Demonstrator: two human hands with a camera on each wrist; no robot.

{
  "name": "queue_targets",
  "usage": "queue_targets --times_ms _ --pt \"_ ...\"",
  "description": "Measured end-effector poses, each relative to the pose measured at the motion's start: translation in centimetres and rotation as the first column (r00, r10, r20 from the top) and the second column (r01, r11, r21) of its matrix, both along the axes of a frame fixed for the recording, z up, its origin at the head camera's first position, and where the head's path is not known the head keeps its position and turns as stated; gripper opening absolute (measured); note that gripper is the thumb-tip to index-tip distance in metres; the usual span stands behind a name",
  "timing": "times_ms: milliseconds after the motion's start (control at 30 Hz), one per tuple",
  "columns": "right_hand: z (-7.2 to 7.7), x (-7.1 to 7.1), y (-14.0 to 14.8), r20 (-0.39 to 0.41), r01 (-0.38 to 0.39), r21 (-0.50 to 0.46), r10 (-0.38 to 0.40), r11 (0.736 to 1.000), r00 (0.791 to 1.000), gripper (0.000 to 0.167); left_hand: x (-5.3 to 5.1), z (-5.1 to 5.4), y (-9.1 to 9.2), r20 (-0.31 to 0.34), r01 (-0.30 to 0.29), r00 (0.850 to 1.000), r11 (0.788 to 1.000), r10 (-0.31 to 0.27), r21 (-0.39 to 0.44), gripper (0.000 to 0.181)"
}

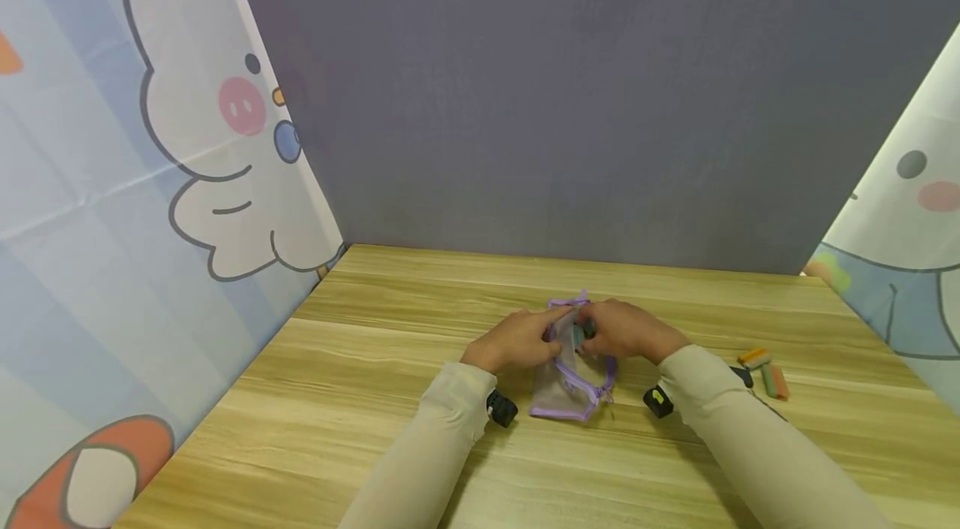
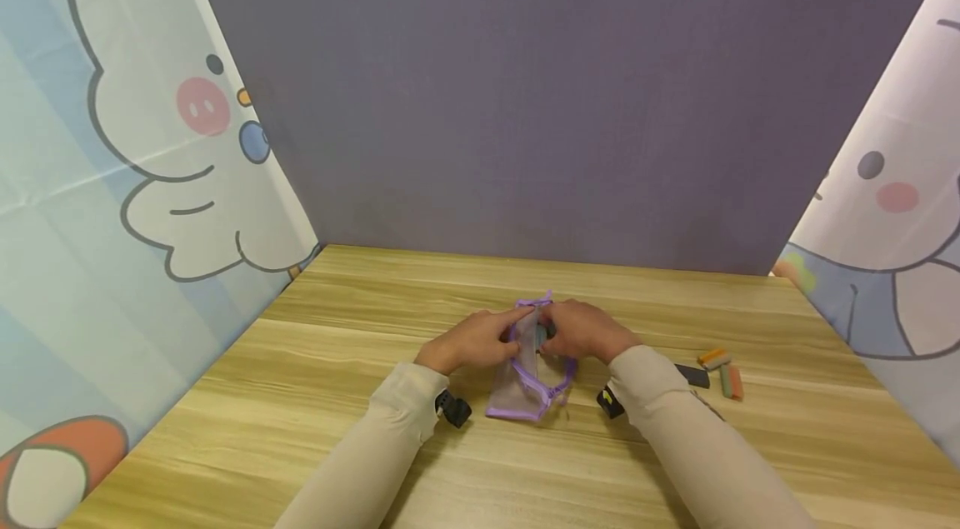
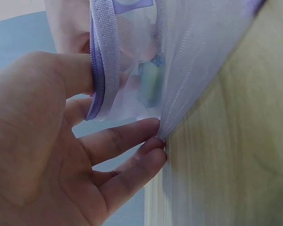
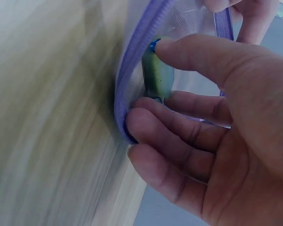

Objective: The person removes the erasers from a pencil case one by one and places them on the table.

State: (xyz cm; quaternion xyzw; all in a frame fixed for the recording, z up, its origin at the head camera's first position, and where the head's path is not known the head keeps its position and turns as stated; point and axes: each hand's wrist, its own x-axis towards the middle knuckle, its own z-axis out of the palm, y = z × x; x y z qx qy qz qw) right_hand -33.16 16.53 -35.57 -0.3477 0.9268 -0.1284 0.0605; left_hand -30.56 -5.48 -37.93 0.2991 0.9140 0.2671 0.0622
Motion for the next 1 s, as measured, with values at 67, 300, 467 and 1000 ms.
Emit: queue_targets --times_ms 67,300,467,1000 --pt "0.0 0.1 0.0 0.017 0.007 -0.02 -0.007 1.0 1.0 0.031 0.0 0.0 0.0 0.002 -0.003 1.0 1.0 0.003 0.0 0.069" --pt "-0.1 0.2 0.4 0.082 0.013 -0.087 -0.006 0.996 0.997 0.032 0.1 0.0 0.0 0.02 -0.011 1.0 1.0 0.011 -0.005 0.071" --pt "-0.2 0.5 0.8 0.105 0.025 -0.146 -0.009 0.989 0.994 0.034 0.2 0.3 0.1 0.009 -0.011 1.0 1.0 0.011 -0.01 0.069" --pt "-0.7 1.0 2.2 0.131 0.065 -0.233 -0.035 0.97 0.991 0.034 0.3 0.3 0.4 0.005 -0.023 1.0 0.999 0.023 -0.034 0.067"
